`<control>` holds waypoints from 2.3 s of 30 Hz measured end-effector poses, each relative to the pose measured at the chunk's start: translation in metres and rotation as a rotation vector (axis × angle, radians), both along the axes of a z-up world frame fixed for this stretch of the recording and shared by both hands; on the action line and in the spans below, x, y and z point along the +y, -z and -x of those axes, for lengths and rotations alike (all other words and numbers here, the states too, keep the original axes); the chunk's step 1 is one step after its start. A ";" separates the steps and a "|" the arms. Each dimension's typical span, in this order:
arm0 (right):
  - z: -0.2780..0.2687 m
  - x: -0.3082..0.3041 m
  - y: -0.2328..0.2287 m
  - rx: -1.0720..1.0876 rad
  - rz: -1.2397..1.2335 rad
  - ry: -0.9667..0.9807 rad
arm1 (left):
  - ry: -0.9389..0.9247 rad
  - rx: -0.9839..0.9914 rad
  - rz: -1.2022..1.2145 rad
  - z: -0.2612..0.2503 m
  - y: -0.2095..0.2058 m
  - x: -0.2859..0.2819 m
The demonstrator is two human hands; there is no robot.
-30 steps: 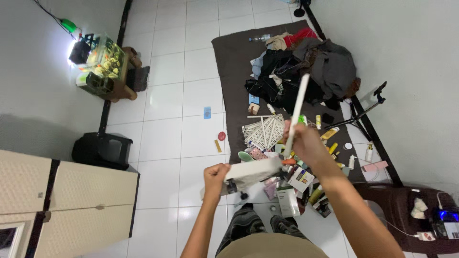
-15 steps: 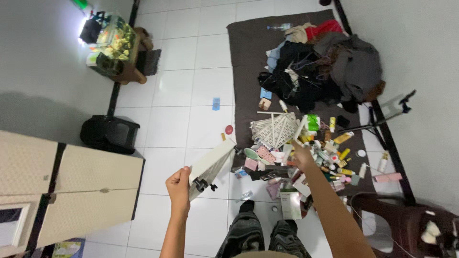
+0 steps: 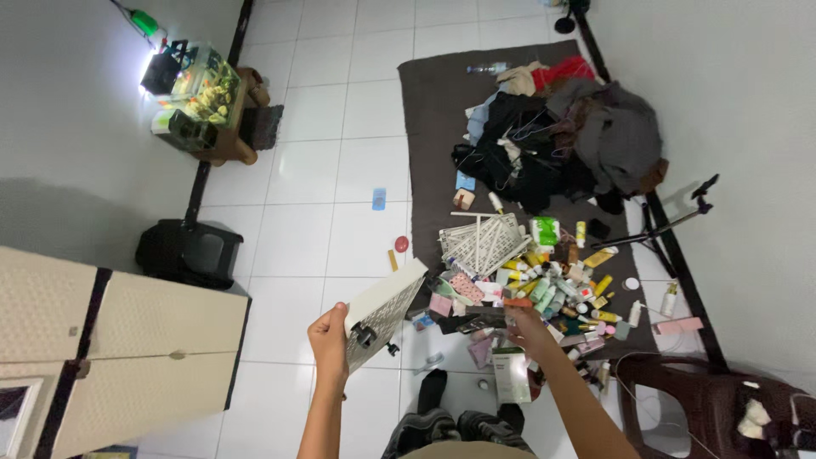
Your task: The person assembles a small rolling utility cart by inserting white plastic legs into a perforated tray, attaching wheels, and wiping the tray with a cloth. The person handles the tray, legs, wheels, and a cleaning cloth throughout the process.
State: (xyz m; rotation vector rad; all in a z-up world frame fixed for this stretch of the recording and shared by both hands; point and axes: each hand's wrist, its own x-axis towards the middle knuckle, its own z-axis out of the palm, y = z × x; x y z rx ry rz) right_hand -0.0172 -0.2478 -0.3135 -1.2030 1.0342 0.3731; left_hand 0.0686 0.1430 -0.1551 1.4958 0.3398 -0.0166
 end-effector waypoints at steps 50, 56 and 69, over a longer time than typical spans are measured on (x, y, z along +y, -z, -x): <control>0.040 0.105 -0.406 -1.152 1.205 -0.414 | 0.604 -0.858 -0.506 0.068 -0.234 -0.126; 0.049 0.106 -0.425 -0.982 1.350 -0.581 | 0.448 -0.789 -0.488 0.072 -0.246 -0.140; 0.070 0.106 -0.392 -1.131 1.093 -0.417 | 0.249 -0.141 -0.044 0.018 -0.235 -0.087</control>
